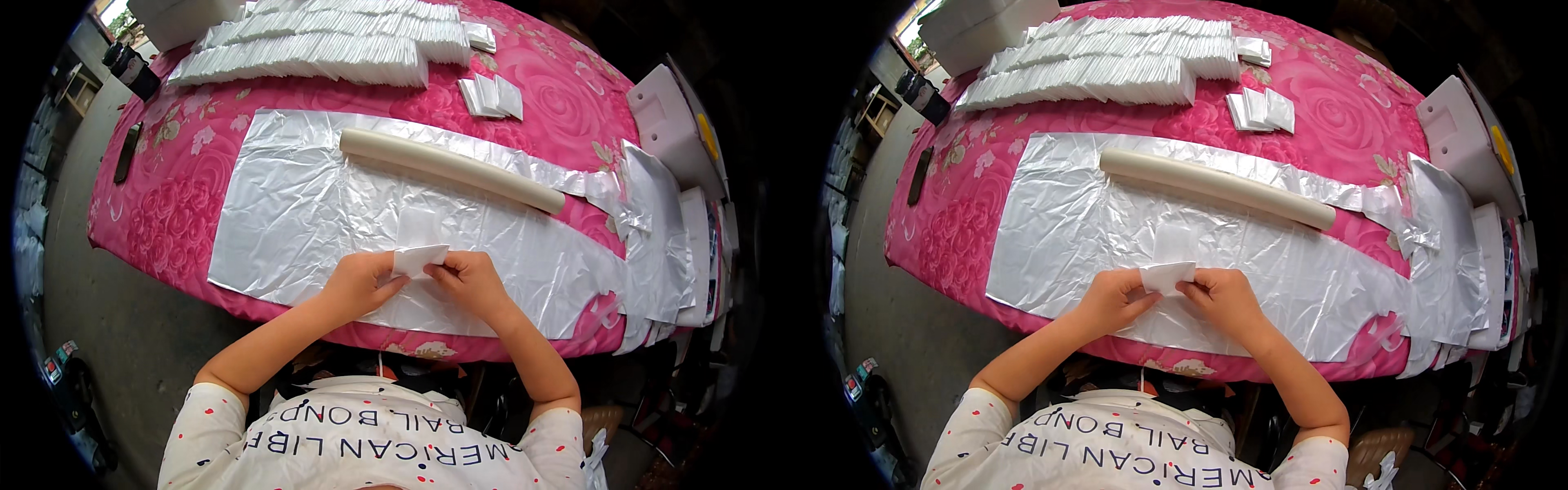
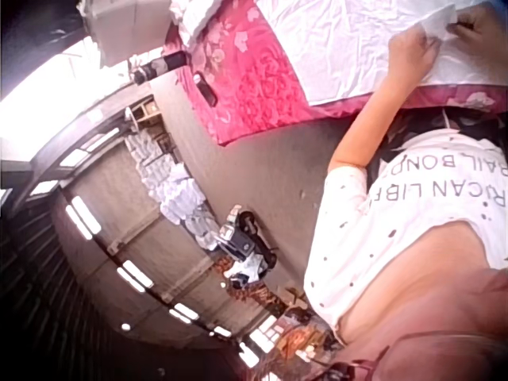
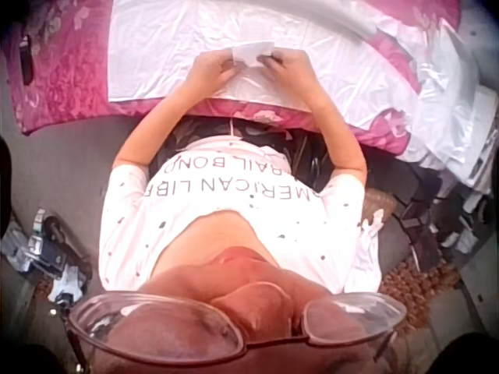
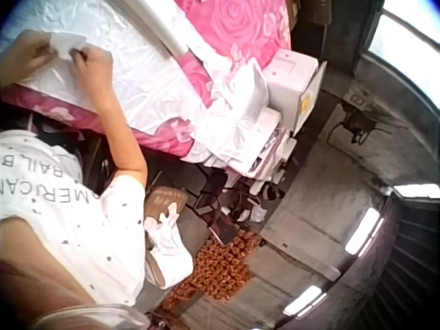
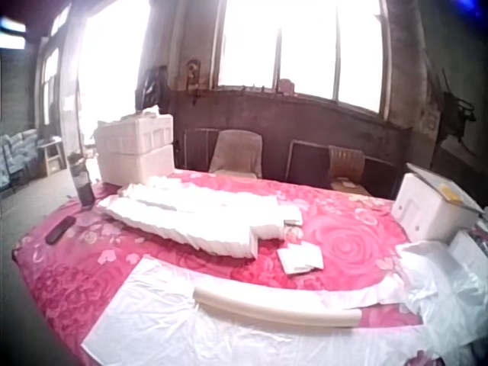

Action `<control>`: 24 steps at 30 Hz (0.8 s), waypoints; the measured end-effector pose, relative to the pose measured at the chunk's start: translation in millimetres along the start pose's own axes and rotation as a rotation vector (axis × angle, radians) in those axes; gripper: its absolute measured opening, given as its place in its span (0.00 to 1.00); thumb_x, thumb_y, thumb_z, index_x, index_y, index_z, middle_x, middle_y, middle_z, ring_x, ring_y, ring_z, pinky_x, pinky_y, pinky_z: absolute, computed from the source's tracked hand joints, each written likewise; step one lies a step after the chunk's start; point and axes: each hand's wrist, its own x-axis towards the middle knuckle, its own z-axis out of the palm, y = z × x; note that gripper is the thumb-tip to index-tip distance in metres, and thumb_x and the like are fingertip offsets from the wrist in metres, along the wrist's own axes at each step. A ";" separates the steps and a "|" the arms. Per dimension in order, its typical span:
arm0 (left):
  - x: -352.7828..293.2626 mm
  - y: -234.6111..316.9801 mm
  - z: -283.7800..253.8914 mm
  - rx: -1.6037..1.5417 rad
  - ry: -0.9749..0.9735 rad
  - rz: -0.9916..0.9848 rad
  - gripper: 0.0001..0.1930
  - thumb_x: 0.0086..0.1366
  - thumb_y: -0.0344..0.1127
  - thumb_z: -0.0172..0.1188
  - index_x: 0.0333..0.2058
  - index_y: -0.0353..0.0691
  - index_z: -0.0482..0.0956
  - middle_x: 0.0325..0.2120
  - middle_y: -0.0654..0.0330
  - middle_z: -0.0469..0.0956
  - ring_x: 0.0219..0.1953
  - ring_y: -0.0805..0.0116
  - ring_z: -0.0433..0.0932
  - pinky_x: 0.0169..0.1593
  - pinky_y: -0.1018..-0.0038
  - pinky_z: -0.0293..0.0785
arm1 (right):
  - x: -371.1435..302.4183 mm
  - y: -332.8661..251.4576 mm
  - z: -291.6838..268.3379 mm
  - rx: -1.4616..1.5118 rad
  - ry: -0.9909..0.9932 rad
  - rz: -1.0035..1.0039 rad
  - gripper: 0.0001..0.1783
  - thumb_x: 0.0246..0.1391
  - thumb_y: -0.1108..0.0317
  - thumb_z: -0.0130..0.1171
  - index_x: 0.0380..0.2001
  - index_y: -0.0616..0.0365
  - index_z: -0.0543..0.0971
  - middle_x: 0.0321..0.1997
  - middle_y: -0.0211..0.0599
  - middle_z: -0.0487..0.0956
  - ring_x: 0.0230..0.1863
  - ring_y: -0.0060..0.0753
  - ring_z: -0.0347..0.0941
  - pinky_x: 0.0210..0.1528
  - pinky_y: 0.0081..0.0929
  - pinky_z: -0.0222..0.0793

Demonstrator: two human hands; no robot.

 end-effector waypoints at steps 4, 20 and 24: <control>-7.2 -15.1 11.4 0.068 0.286 0.457 0.17 0.44 0.22 0.61 0.37 0.39 0.79 0.35 0.59 0.79 0.34 0.61 0.77 0.38 0.69 0.72 | -12.3 15.0 10.7 -0.156 0.241 -0.519 0.11 0.37 0.76 0.63 0.29 0.52 0.81 0.34 0.34 0.79 0.27 0.34 0.73 0.28 0.26 0.71; -26.0 1.8 12.1 0.243 0.247 0.773 0.08 0.50 0.29 0.60 0.31 0.37 0.79 0.42 0.59 0.77 0.40 0.67 0.77 0.43 0.72 0.76 | -59.1 16.4 23.4 -0.589 0.508 -0.865 0.10 0.35 0.70 0.61 0.28 0.51 0.80 0.37 0.25 0.77 0.37 0.26 0.71 0.36 0.25 0.64; -28.1 0.7 13.3 0.262 0.220 0.784 0.10 0.50 0.30 0.59 0.33 0.37 0.80 0.42 0.60 0.77 0.40 0.67 0.77 0.44 0.71 0.75 | -60.9 14.9 25.9 -0.615 0.518 -0.831 0.09 0.36 0.69 0.60 0.28 0.51 0.80 0.37 0.25 0.78 0.39 0.27 0.71 0.38 0.25 0.64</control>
